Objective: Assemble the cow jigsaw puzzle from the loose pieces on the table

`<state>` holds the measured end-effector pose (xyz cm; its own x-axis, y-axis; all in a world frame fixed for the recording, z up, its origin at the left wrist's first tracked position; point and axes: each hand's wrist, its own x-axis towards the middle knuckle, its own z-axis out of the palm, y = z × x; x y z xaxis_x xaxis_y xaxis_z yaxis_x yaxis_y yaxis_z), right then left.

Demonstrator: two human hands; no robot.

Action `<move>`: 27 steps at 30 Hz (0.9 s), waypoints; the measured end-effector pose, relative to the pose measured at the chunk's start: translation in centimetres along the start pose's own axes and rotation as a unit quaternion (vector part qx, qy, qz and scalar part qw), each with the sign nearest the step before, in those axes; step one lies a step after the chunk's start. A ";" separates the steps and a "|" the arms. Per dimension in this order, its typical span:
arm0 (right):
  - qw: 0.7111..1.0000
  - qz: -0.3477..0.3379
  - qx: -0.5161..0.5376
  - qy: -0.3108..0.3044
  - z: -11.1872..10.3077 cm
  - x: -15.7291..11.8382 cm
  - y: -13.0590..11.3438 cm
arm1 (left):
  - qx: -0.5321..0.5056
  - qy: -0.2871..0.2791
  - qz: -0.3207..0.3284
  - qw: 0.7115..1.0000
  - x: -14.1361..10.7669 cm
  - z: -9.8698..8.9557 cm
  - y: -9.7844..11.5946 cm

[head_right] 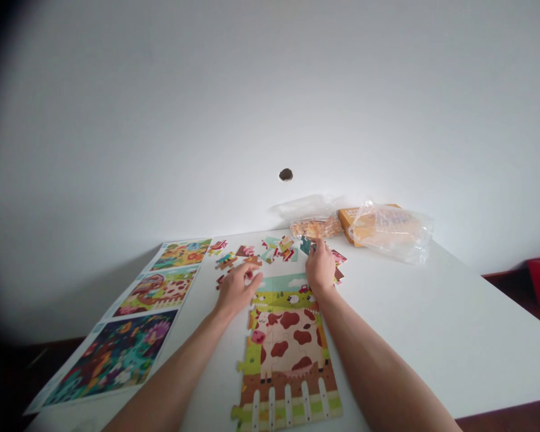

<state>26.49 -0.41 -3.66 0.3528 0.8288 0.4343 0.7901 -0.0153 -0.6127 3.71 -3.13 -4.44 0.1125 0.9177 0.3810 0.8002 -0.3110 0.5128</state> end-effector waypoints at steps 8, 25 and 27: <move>0.932 -0.093 0.314 -0.155 -0.8 -2.2 -2.8 | -0.156 0.053 0.068 0.984 -0.9 -0.9 0.1; 0.990 -0.127 0.026 -0.061 -0.6 -1.2 -0.9 | -0.249 0.100 0.039 0.963 -0.3 -1.3 -0.2; 0.991 -0.097 -0.034 -0.087 -0.2 -1.0 -0.3 | -0.288 0.071 0.019 0.955 -0.3 -1.3 -0.1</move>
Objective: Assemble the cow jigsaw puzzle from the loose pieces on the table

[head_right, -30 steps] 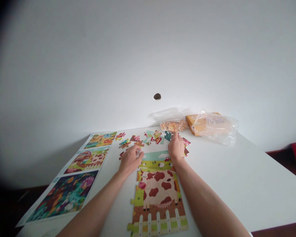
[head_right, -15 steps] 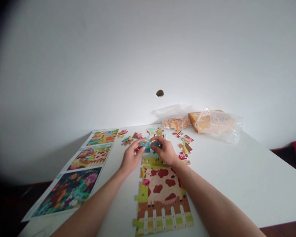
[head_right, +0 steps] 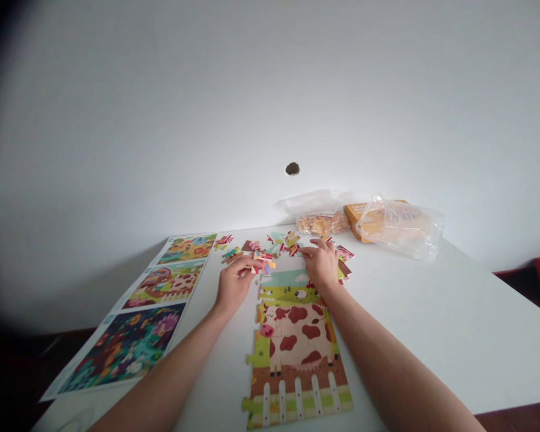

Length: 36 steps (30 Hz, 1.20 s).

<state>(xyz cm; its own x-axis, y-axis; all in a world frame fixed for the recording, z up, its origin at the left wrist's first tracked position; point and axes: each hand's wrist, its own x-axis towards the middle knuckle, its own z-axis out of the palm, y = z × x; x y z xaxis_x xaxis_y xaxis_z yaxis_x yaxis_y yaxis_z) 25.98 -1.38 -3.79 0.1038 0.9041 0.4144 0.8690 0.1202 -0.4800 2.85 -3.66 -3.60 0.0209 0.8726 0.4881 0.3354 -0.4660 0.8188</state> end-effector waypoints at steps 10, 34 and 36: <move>0.997 0.016 -0.051 -0.064 0.2 -0.1 -0.2 | -0.125 -0.023 -0.089 0.988 -0.4 0.1 0.3; 0.931 -0.275 0.120 -0.210 -0.9 -2.1 -3.1 | -0.083 0.085 -0.101 0.988 0.6 0.1 -2.8; 0.930 -0.278 0.116 -0.209 -0.7 -2.1 -3.0 | -0.078 0.102 -0.135 0.982 0.9 -0.2 -4.0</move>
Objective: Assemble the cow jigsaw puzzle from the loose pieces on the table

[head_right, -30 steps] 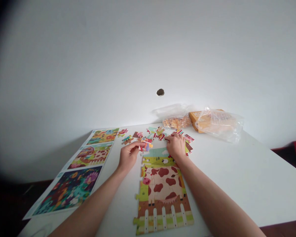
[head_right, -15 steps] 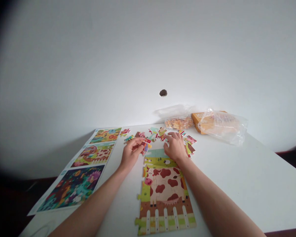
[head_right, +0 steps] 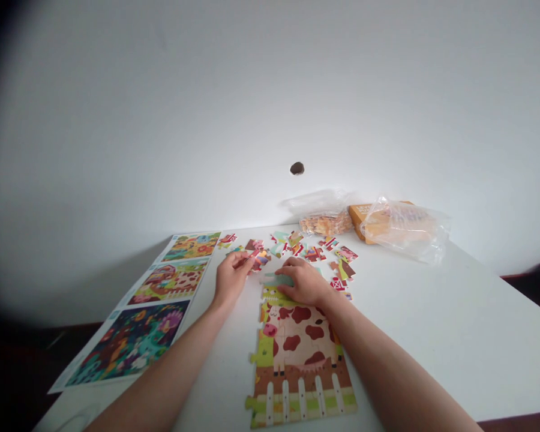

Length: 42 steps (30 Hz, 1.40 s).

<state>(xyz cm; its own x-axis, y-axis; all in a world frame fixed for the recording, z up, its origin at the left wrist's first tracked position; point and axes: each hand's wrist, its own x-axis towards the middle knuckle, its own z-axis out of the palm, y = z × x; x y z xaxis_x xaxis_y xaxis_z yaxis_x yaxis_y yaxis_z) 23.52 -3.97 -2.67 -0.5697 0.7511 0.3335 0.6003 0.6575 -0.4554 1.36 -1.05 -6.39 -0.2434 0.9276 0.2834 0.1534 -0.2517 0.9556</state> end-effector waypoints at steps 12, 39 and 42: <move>0.996 0.063 -0.041 0.044 0.1 0.3 0.7 | 0.181 -0.049 0.081 0.979 0.4 -0.5 -1.0; 0.897 0.351 -0.142 0.226 -3.3 -0.3 4.8 | 0.362 -0.157 0.198 0.897 -1.3 -0.2 1.8; 0.968 0.105 -0.050 0.223 -2.6 0.0 2.5 | 0.266 -0.130 0.212 0.931 -1.3 0.1 2.3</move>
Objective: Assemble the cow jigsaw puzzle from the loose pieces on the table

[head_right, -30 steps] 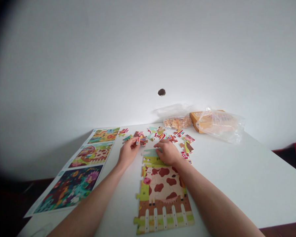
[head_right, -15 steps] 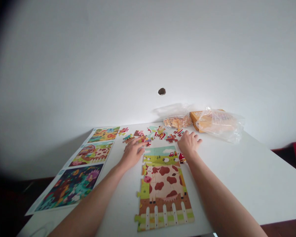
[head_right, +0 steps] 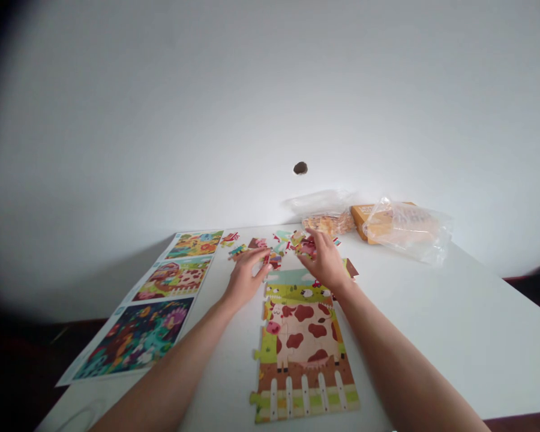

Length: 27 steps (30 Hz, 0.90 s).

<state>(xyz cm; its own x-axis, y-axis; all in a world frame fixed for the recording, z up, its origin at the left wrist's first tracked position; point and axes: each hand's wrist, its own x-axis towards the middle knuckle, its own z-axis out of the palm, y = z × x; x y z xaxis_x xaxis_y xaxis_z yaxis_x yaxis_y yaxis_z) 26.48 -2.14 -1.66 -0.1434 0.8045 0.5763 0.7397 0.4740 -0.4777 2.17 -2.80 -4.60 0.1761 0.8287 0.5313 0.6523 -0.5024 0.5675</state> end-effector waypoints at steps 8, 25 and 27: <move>0.974 -0.159 0.122 -0.104 1.5 -1.5 -3.7 | -0.241 -0.069 -0.049 0.967 -0.2 0.8 1.0; 0.984 -0.036 0.111 -0.134 1.4 -1.4 -3.0 | -0.180 -0.030 -0.046 0.982 0.0 0.7 0.2; 0.984 -0.028 0.113 -0.132 1.5 -1.3 -2.9 | -0.145 -0.033 -0.043 0.988 -0.1 0.6 0.2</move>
<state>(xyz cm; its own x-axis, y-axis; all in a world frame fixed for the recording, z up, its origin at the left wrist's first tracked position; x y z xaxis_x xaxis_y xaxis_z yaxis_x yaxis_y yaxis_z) 23.51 -4.03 -2.05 -0.3684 0.8252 0.4281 0.5644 0.5645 -0.6024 2.70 -2.79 -4.92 0.1829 0.8808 0.4367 0.4297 -0.4712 0.7703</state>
